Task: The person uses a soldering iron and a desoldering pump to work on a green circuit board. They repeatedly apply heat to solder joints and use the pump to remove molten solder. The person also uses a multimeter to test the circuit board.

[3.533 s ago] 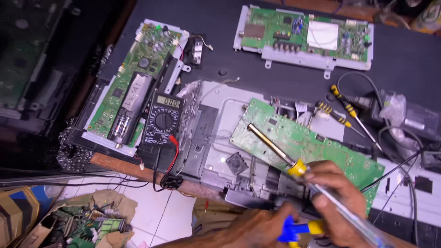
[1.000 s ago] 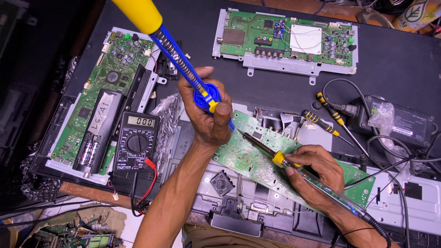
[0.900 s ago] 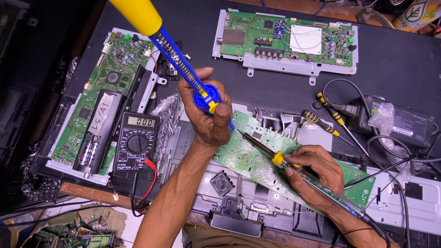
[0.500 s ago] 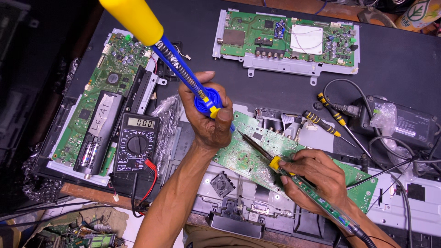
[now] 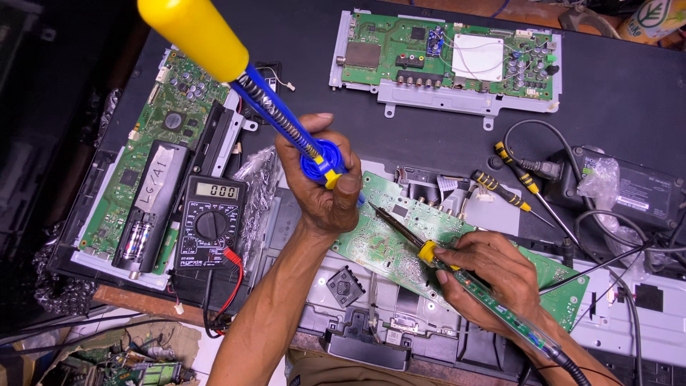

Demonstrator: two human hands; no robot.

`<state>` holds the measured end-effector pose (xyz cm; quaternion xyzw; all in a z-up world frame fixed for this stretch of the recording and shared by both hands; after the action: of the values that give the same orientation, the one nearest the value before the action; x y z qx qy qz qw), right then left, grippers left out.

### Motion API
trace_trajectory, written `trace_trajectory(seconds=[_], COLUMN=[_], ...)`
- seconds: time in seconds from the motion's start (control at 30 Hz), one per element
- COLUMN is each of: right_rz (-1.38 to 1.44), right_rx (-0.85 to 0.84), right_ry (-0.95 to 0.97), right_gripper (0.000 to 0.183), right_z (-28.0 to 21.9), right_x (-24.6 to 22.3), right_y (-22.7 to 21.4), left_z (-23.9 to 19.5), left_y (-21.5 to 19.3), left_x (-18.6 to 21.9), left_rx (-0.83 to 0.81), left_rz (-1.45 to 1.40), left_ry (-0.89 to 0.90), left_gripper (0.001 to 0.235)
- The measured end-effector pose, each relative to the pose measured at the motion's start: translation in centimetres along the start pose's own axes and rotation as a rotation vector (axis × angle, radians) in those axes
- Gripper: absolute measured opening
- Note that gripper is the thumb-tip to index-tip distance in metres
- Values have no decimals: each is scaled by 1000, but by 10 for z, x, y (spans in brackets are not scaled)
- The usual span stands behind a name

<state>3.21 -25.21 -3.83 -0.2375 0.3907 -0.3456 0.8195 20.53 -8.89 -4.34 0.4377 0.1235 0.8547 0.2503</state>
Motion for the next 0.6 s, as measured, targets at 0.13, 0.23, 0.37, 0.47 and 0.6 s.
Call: trace_trajectory(seconds=[0.13, 0.23, 0.37, 0.47, 0.6], right_rz=[-3, -1, 6, 15, 16], right_rx=[7, 11, 16, 17, 21], right_ry=[18, 17, 25, 43, 53], right_gripper=[19, 19, 19, 18, 17], right_z=[1, 0, 0, -2, -2], right_x=[-1, -1, 0, 3, 5], right_y=[0, 0, 0, 1, 1], left_z=[2, 1, 2, 1, 1], left_y=[1, 0, 0, -1, 0], left_x=[1, 2, 2, 2, 2], left_rx=[6, 18, 20, 16, 15], left_rz=[8, 27, 12, -2, 3], left_ry=[20, 31, 32, 32, 26], left_gripper=[67, 67, 67, 66, 65])
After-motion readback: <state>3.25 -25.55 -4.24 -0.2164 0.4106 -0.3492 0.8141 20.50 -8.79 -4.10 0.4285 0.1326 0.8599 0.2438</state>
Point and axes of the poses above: each hand's wrist, its own z-axis towards the middle knuckle, its own y-axis out of the palm, x = y × z, the point moved 6 cm from there along z, towards the middle knuckle
